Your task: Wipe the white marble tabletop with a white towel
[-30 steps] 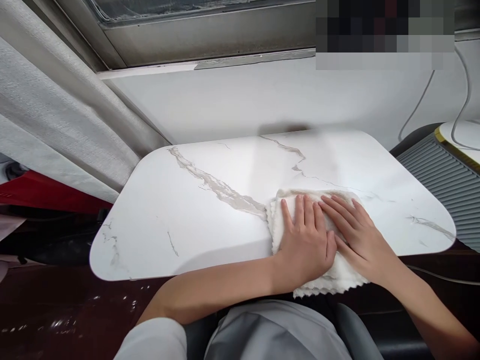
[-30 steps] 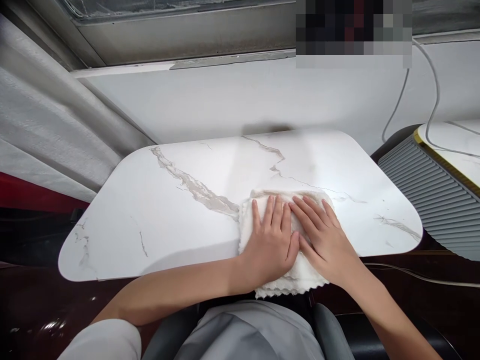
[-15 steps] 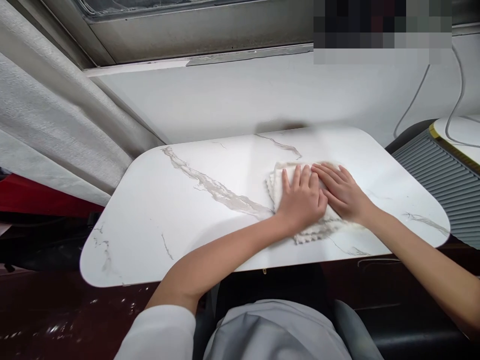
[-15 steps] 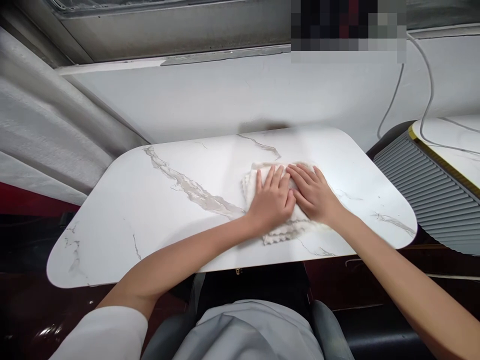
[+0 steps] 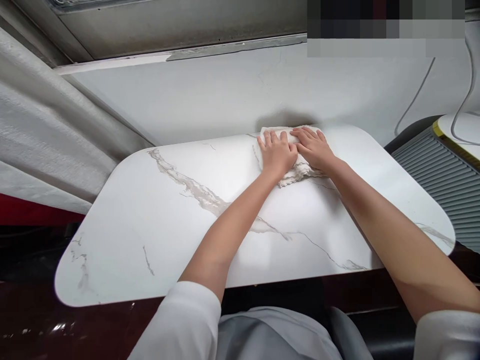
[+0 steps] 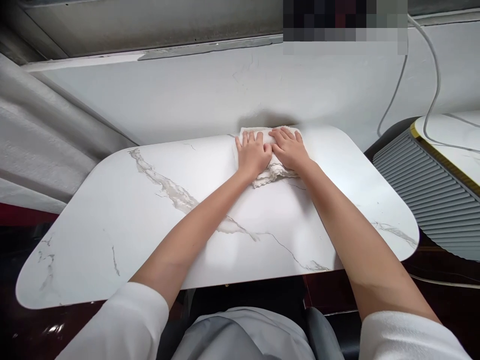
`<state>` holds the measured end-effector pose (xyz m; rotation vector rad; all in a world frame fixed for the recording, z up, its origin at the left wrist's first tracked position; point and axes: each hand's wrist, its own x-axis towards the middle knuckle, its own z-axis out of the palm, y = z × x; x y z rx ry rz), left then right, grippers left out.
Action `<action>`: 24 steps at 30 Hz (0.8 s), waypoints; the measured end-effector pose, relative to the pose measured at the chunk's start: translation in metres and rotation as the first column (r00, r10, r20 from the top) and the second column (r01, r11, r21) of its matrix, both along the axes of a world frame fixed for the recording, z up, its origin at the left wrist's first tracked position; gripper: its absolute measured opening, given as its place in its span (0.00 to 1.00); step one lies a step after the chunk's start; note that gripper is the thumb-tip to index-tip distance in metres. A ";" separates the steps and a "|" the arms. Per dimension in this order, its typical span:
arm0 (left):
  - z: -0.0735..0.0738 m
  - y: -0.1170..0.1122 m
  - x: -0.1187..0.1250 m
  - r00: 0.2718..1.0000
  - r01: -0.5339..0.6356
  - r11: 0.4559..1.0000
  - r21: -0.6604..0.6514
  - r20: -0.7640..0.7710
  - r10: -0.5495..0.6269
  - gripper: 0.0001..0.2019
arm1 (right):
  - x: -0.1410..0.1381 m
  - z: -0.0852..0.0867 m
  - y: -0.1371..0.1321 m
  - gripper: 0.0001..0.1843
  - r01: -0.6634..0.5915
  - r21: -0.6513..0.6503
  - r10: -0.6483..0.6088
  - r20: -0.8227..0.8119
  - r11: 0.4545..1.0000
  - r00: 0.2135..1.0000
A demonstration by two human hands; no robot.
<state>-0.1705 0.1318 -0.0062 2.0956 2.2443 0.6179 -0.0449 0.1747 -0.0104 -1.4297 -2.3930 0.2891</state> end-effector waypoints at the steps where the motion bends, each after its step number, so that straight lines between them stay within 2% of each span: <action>1: 0.000 0.005 -0.001 1.000 0.003 1.000 -0.003 0.000 -0.003 0.23 | 0.000 -0.001 0.005 0.28 -0.009 0.004 0.009 -0.009 1.000 1.000; 14: -0.001 0.054 0.006 0.998 0.027 1.000 0.008 -0.050 -0.026 0.22 | 0.006 -0.003 0.050 0.28 0.053 0.050 -0.052 -0.018 0.997 0.998; 24: -0.002 0.054 0.016 0.994 0.074 0.997 0.011 -0.087 -0.072 0.23 | 0.017 -0.002 0.045 0.29 0.103 0.069 -0.105 0.032 0.992 0.994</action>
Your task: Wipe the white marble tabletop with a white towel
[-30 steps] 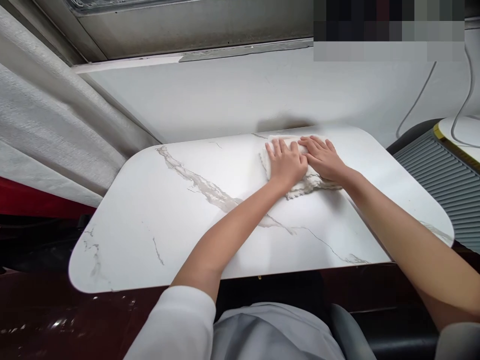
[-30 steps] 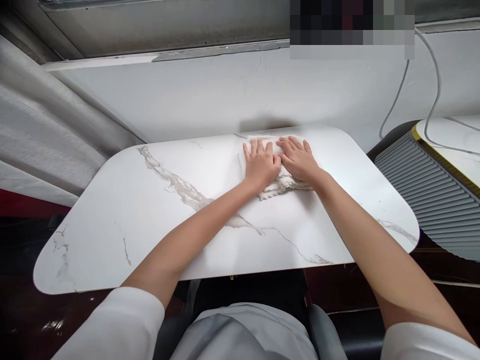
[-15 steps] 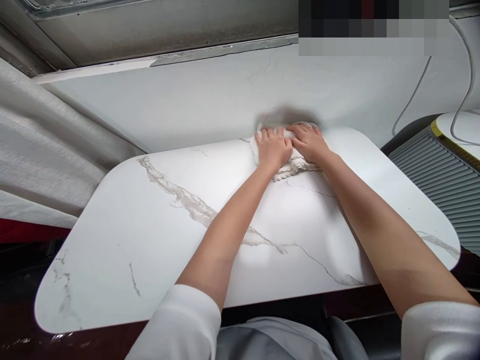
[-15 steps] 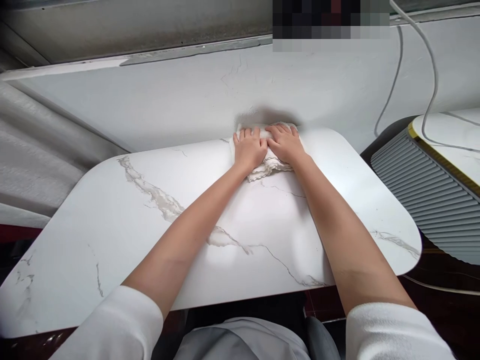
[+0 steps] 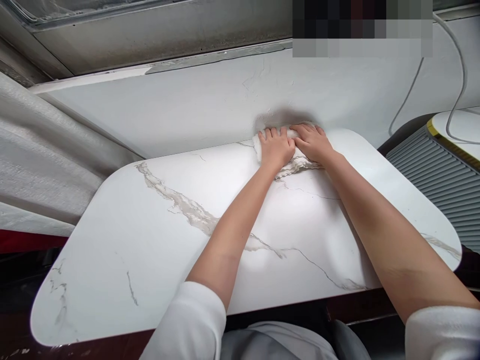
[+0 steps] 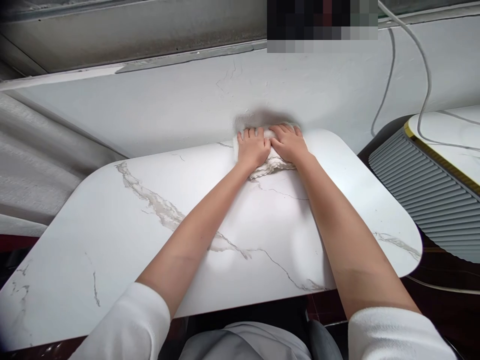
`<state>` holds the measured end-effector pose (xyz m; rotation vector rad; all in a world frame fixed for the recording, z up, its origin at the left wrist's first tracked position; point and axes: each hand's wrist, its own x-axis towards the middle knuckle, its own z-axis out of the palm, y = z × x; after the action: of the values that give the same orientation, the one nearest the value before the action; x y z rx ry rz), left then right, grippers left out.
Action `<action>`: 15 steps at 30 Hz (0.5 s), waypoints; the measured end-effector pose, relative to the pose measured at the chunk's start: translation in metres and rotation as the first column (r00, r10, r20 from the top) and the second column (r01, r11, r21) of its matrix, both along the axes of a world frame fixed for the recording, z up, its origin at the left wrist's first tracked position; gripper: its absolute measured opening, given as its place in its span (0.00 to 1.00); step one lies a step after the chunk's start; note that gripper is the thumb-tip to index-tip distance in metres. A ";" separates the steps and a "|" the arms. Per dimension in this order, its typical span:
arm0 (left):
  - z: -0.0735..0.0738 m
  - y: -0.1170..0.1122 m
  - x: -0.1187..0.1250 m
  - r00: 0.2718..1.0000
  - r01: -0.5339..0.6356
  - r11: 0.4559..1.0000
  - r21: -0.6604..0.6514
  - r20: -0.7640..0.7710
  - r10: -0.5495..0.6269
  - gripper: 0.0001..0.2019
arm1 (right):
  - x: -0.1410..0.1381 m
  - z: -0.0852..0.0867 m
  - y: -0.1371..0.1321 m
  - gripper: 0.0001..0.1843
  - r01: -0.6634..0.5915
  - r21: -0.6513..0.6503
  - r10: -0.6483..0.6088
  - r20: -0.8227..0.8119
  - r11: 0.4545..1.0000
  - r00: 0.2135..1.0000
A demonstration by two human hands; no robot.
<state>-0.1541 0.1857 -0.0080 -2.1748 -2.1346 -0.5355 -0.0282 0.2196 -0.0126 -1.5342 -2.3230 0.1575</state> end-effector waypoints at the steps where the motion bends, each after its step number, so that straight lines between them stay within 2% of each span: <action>1: 0.000 -0.001 0.005 1.000 0.004 1.000 -0.001 -0.002 -0.004 0.23 | 0.005 -0.001 0.000 0.28 0.004 0.013 -0.004 0.005 1.000 1.000; 8: 0.000 -0.015 0.049 0.999 0.027 0.999 -0.028 -0.025 -0.028 0.25 | 0.050 -0.003 -0.004 0.27 -0.015 0.048 0.016 -0.020 0.999 1.000; 15: 0.004 -0.048 0.065 0.993 0.101 0.993 -0.063 -0.050 -0.104 0.26 | 0.072 -0.002 -0.049 0.27 -0.001 0.059 0.003 -0.026 0.998 1.000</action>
<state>-0.0887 0.1373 -0.0043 -2.3134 -2.0480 -0.4190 0.0443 0.1706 -0.0145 -1.4930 -2.2879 0.1083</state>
